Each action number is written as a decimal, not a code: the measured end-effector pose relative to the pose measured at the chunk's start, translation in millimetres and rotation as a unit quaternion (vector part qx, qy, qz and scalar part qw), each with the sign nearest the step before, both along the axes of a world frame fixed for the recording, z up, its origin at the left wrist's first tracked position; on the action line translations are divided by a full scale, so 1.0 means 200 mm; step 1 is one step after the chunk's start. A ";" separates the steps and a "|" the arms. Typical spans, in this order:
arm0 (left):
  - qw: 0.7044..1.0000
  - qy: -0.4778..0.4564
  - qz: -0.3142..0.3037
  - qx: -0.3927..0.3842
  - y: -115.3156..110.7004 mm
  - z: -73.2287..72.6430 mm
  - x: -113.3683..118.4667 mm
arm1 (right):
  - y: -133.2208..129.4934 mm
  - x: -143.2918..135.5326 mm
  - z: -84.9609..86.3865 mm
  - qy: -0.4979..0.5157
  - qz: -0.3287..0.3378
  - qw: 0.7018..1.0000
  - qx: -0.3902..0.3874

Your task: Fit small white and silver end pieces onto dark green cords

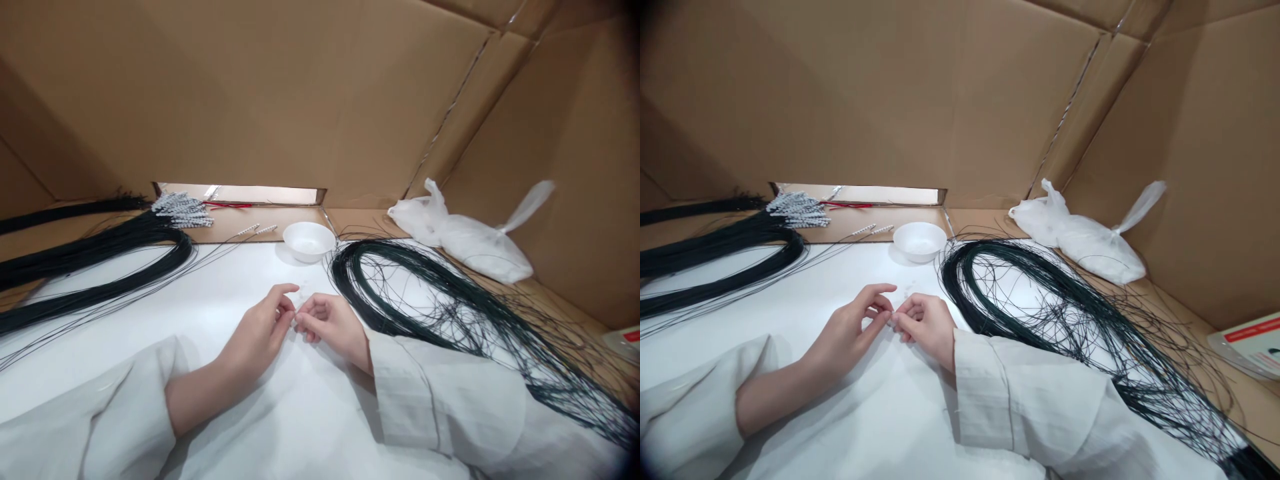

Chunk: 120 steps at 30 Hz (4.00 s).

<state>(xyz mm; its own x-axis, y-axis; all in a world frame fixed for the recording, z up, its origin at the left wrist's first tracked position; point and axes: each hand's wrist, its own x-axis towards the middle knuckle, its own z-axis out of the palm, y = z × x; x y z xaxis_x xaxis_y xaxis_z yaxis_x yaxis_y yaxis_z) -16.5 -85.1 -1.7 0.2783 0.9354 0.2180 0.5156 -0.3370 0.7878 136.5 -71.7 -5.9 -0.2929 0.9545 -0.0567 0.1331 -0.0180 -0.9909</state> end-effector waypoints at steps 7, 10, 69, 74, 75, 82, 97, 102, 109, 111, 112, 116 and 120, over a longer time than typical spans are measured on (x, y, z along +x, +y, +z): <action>0.996 -0.069 -0.005 -0.055 0.01 0.01 0.00 | -0.01 0.00 0.00 0.005 0.012 1.000 0.016; 0.999 -0.039 0.019 -0.029 0.00 0.01 0.01 | -0.01 0.00 0.00 0.000 0.006 1.000 0.010; 0.993 -0.107 0.048 -0.012 0.07 -0.04 0.11 | 0.01 0.02 -0.01 0.029 -0.123 0.990 0.070; 0.975 -0.191 0.059 -0.094 0.03 -0.06 0.13 | -0.01 0.00 0.01 0.017 -0.096 0.992 0.079; 0.971 -0.202 0.064 -0.107 0.03 -0.06 0.13 | -0.02 0.00 0.01 0.019 -0.094 0.993 0.075; 0.947 -0.262 0.061 -0.174 0.04 -0.03 0.13 | -0.01 0.02 0.03 0.021 -0.080 0.996 0.043; 0.932 -0.293 0.041 -0.208 0.03 -0.03 0.12 | -0.01 0.02 0.02 -0.046 -0.077 0.993 0.071; 0.929 -0.295 0.038 -0.221 0.03 0.00 0.12 | 0.00 0.03 0.01 -0.046 -0.071 0.993 0.084; 0.922 -0.300 0.043 -0.241 0.03 0.02 0.12 | -0.01 0.02 0.01 -0.033 -0.078 0.993 0.079; 0.917 -0.308 0.043 -0.250 0.04 0.02 0.12 | -0.01 0.02 0.01 -0.033 -0.078 0.993 0.080; 0.915 -0.312 0.042 -0.254 0.04 0.02 0.12 | -0.01 0.02 0.01 -0.034 -0.075 0.993 0.083; 0.914 -0.314 0.042 -0.252 0.05 0.02 0.12 | -0.01 0.03 0.01 -0.037 -0.071 0.993 0.092; 0.914 -0.314 0.037 -0.254 0.05 0.02 0.12 | -0.01 0.03 0.00 -0.030 -0.072 0.993 0.087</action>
<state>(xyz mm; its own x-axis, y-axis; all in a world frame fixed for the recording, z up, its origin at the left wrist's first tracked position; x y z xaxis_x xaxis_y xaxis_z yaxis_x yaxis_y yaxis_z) 8.2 -76.0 1.6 0.1798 0.9714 -0.1550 -0.0856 0.1725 0.9813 141.6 -73.7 -6.2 -0.1547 0.9830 0.0986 0.2009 0.1290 -0.9711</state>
